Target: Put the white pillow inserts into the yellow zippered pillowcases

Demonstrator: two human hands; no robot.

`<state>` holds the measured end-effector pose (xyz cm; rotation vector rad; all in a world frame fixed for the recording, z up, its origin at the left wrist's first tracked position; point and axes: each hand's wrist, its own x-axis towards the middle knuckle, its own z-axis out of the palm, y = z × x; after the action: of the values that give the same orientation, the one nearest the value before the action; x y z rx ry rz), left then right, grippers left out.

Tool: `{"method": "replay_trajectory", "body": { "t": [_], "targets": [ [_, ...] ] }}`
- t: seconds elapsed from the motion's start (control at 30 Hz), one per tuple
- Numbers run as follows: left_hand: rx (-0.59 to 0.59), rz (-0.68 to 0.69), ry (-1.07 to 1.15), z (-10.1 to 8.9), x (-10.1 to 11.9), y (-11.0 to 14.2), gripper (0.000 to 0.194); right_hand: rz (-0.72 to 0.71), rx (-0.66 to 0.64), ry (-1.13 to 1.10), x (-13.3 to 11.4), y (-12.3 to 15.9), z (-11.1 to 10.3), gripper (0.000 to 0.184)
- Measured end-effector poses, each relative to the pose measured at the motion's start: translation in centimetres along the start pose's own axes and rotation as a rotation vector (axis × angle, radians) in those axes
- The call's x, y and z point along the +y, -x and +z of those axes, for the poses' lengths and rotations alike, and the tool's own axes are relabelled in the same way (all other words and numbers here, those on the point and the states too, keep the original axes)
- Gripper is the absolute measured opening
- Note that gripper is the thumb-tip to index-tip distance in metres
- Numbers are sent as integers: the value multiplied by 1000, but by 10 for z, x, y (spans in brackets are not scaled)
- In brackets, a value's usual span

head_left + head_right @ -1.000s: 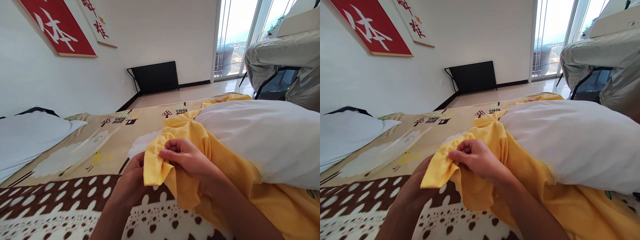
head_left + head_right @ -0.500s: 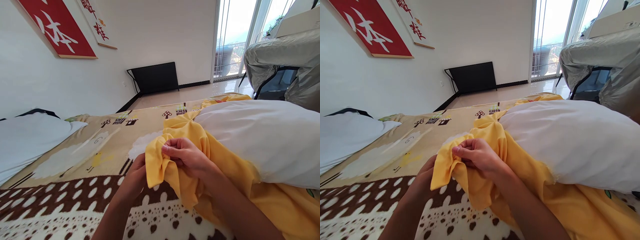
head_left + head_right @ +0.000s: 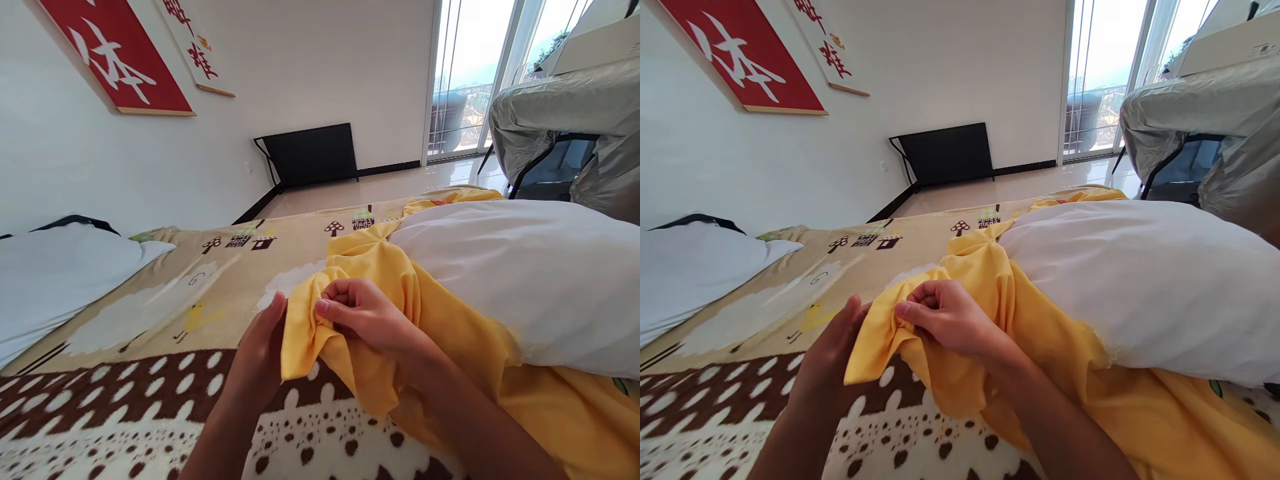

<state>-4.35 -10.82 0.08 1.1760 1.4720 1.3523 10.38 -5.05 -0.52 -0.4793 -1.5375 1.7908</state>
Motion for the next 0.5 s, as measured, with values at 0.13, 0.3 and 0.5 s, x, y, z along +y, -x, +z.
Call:
{"method": "replay_trajectory", "body": {
  "t": [0.13, 0.3, 0.5],
  "targets": [
    [-85, -129, 133, 1, 3, -2, 37, -151, 62, 369, -3, 4, 7, 17],
    [-119, -129, 67, -18, 1, -8, 29, -170, 90, 648, -7, 11, 14, 18],
    [-291, -278, 54, -27, 2, -15, 30, -215, 148, 808, -6, 13, 13, 13]
  ]
}}
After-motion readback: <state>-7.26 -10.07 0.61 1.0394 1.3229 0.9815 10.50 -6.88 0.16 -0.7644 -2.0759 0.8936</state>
